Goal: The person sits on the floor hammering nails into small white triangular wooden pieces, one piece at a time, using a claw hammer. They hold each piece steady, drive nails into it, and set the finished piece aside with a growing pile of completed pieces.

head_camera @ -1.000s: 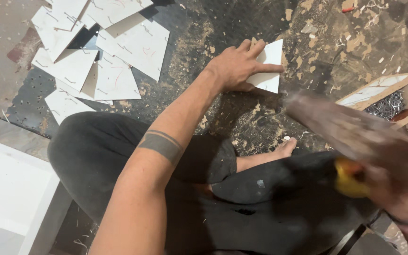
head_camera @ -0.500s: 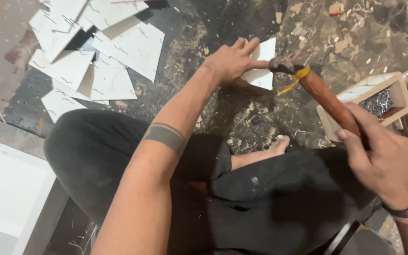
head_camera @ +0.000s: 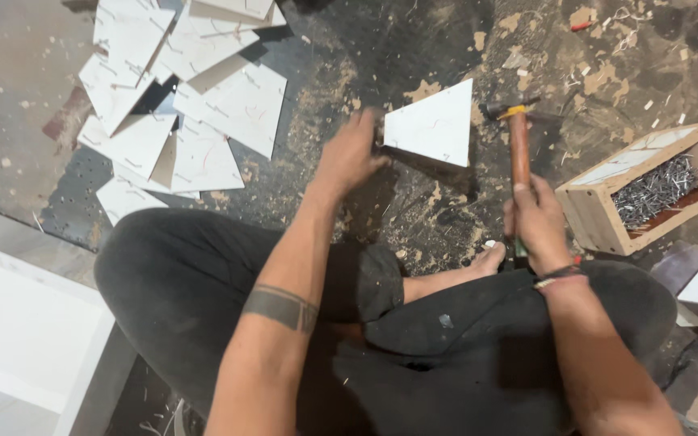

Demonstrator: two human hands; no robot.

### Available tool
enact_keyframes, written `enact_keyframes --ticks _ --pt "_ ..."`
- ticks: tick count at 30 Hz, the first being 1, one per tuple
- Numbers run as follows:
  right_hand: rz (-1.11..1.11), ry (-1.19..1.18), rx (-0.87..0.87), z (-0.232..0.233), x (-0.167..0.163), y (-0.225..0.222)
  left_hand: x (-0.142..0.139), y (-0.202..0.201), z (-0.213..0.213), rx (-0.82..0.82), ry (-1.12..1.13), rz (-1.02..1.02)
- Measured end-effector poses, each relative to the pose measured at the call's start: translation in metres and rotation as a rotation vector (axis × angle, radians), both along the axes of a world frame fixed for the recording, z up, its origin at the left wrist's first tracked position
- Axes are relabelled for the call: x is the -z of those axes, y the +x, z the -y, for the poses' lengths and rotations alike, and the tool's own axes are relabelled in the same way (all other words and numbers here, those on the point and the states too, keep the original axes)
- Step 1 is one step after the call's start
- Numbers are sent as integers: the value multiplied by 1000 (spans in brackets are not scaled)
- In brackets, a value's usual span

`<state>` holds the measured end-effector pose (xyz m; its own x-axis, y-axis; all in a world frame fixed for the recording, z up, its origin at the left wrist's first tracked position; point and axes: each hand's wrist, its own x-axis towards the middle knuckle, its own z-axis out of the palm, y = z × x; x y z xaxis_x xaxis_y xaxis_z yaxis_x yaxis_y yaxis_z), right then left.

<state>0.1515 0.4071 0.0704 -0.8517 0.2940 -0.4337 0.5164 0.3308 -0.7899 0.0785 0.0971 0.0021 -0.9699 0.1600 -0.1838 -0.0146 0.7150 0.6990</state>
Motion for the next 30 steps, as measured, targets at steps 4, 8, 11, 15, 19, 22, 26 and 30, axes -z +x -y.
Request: enact_keyframes --ticks 4,8,11,15,19,22,26,30 --pt "-884 1024 -439 26 -15 -3 8 14 -18 -195 195 -13" --pt "-641 349 -395 58 -21 -3 10 25 -29 -347 359 -38" --pt "-643 376 -320 69 -21 -3 11 26 -29 -370 399 -37" --pt "-669 444 -310 68 -18 -7 14 22 -28 -375 474 -47" --pt "-731 512 -352 66 -15 -10 19 17 -26 -351 428 -35" --pt "-690 541 -358 64 -13 -11 23 15 -27 -316 401 -20" --pt "-634 451 -335 64 -11 -11 31 17 -29 -295 398 9" --pt "-635 436 -328 69 -7 -8 44 22 -38 -338 520 -148"
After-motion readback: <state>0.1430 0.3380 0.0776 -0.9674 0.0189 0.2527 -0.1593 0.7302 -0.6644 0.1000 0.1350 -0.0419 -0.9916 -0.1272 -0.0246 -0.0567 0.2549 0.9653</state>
